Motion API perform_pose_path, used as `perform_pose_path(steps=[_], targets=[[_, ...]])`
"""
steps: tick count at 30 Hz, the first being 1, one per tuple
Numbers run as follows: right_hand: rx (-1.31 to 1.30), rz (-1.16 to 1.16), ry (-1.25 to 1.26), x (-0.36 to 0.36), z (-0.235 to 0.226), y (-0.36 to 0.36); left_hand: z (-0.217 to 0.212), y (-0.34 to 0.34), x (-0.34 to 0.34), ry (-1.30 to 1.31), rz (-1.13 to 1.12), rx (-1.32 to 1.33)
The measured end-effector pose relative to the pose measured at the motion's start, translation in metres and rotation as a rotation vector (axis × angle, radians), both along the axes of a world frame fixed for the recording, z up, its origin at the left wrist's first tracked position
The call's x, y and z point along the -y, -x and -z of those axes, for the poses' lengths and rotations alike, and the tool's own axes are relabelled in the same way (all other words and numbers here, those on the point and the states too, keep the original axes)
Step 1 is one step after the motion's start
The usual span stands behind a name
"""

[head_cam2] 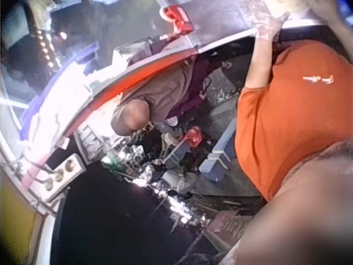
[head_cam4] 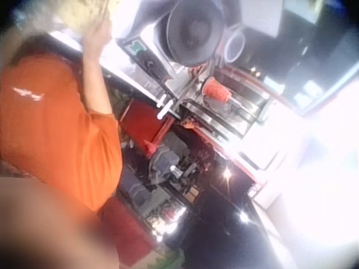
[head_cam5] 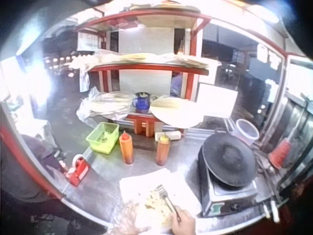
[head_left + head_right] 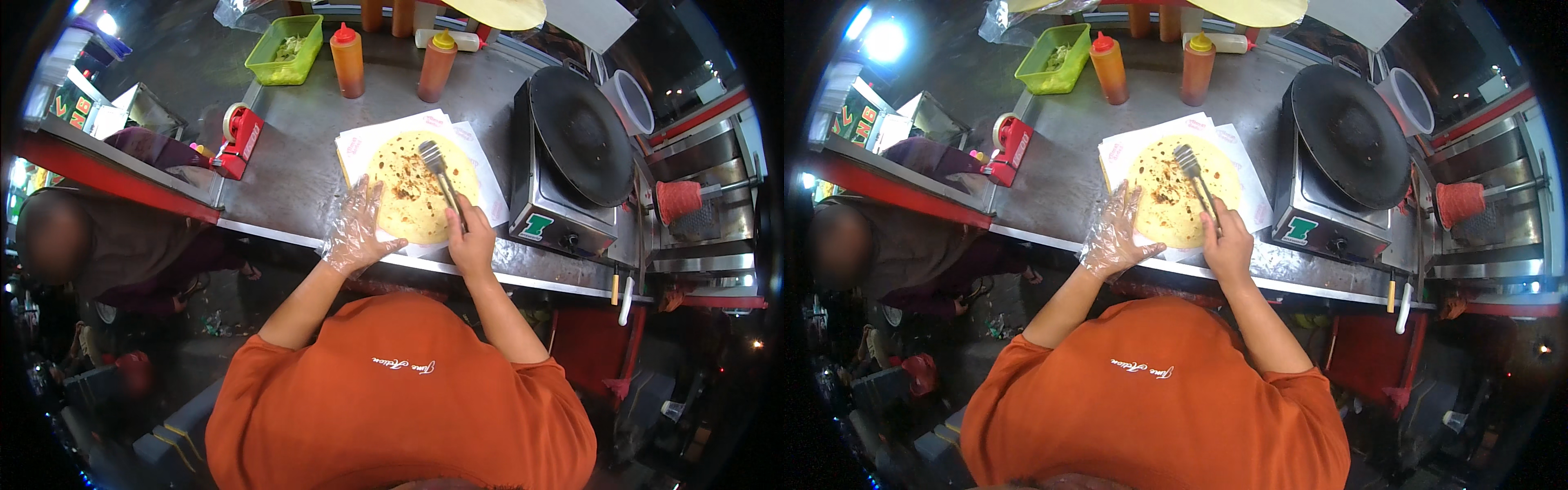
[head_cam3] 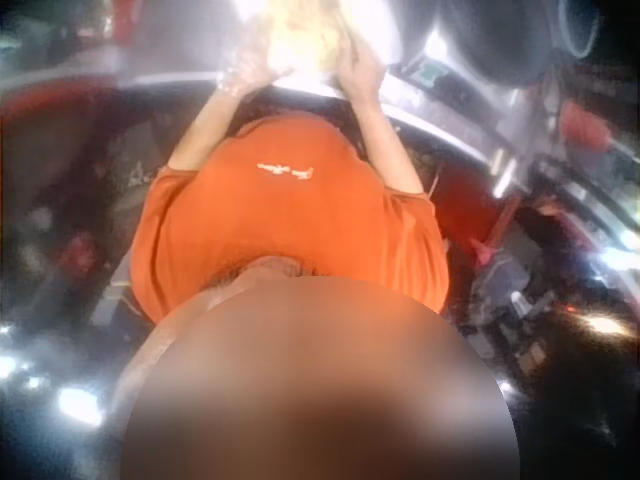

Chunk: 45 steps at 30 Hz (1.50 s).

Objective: The person cooks a thin crepe on a flat griddle, flips it, and transfers it to a paper wrapper. They add shredded meat, sauces, and cheese, then fold and wrap the crepe. The process is repeated for a second crepe.

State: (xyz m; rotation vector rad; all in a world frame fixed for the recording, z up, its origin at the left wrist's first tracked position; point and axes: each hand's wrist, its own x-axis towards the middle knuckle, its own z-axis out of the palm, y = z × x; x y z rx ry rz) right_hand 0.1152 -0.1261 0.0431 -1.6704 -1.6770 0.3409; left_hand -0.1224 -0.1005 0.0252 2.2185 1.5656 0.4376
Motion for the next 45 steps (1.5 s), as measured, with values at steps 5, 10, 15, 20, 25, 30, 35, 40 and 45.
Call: perform_pose_path(steps=[5,10,15,20,25,30,35,40,45], targets=[[0.041,-0.064,0.039,0.0,0.0,0.005,0.0,0.002,-0.001,0.003,0.008,-0.033],[0.036,-0.009,-0.02,0.002,0.001,0.0,0.005,0.002,-0.001,-0.008,0.017,0.013],[0.016,-0.021,0.075,-0.002,0.002,0.012,0.008,0.004,-0.002,-0.028,0.035,0.005],[0.173,-0.119,0.039,-0.018,-0.006,0.031,0.012,0.006,0.007,0.005,-0.017,-0.069],[0.002,-0.074,-0.073,-0.005,-0.02,0.014,0.016,0.007,0.012,-0.055,-0.023,-0.04],[0.207,-0.174,0.141,0.022,-0.016,-0.002,0.015,0.006,0.01,-0.019,-0.017,-0.056],[0.117,-0.138,-0.001,0.027,-0.008,-0.002,0.015,0.006,0.01,-0.054,-0.019,-0.059],[0.064,-0.108,0.019,0.033,-0.007,0.0,0.017,0.005,0.009,-0.054,-0.016,-0.067],[0.12,-0.155,0.01,0.031,-0.007,0.0,0.017,0.005,0.008,0.057,-0.007,-0.088]])
